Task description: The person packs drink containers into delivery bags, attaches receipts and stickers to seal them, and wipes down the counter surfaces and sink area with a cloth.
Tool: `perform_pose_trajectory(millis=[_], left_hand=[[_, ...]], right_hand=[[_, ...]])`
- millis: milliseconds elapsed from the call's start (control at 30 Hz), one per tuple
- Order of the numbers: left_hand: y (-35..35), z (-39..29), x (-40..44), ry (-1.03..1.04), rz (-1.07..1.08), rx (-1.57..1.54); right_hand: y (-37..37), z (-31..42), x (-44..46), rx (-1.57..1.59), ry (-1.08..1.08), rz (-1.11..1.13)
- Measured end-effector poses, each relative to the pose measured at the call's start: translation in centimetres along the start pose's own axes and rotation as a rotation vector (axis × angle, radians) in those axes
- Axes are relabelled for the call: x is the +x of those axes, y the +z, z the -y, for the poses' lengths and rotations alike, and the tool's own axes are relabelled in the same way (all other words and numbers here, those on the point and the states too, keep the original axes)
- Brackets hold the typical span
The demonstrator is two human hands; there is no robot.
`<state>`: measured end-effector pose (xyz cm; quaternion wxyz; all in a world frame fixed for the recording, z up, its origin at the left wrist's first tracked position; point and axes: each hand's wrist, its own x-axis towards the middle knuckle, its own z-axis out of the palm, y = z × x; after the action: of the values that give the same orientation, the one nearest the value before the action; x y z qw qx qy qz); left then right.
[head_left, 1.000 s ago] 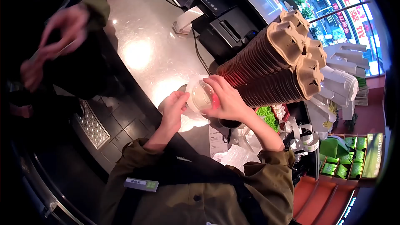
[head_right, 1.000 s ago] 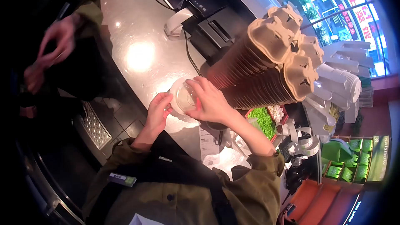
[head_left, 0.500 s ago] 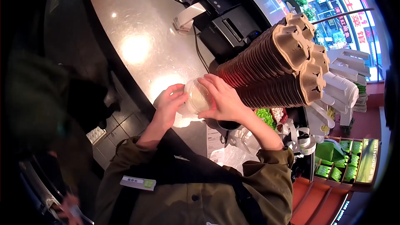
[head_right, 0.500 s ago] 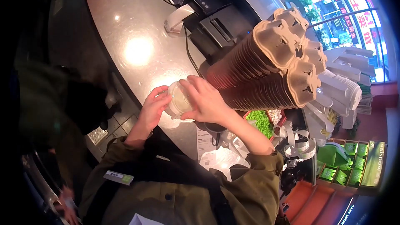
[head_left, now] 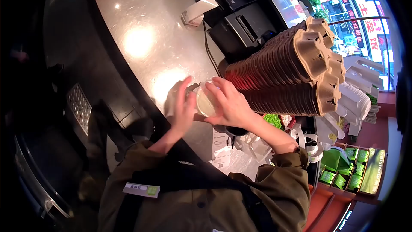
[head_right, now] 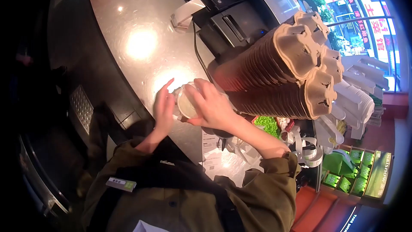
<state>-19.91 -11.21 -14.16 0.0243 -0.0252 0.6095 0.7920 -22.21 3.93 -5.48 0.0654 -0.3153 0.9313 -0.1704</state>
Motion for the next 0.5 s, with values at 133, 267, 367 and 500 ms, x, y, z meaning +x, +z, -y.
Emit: perform_pose_trajectory(millis=[133, 267, 367, 500], left_hand=[[1.3, 0.2, 0.3, 0.079, 0.076, 0.089], [1.6, 0.7, 0.5, 0.096, 0.059, 0.08], [1.5, 1.1, 0.4, 0.104, 0.079, 0.05], [1.3, 0.7, 0.5, 0.157, 0.083, 0.13]], right_hand=[[0.0, -0.1, 0.0, -0.001, -0.003, 0.013], [0.0, -0.3, 0.1, 0.007, -0.012, 0.019], [0.1, -0.4, 0.1, 0.005, -0.024, 0.022], [0.0, -0.4, 0.2, 0.009, -0.038, 0.024]])
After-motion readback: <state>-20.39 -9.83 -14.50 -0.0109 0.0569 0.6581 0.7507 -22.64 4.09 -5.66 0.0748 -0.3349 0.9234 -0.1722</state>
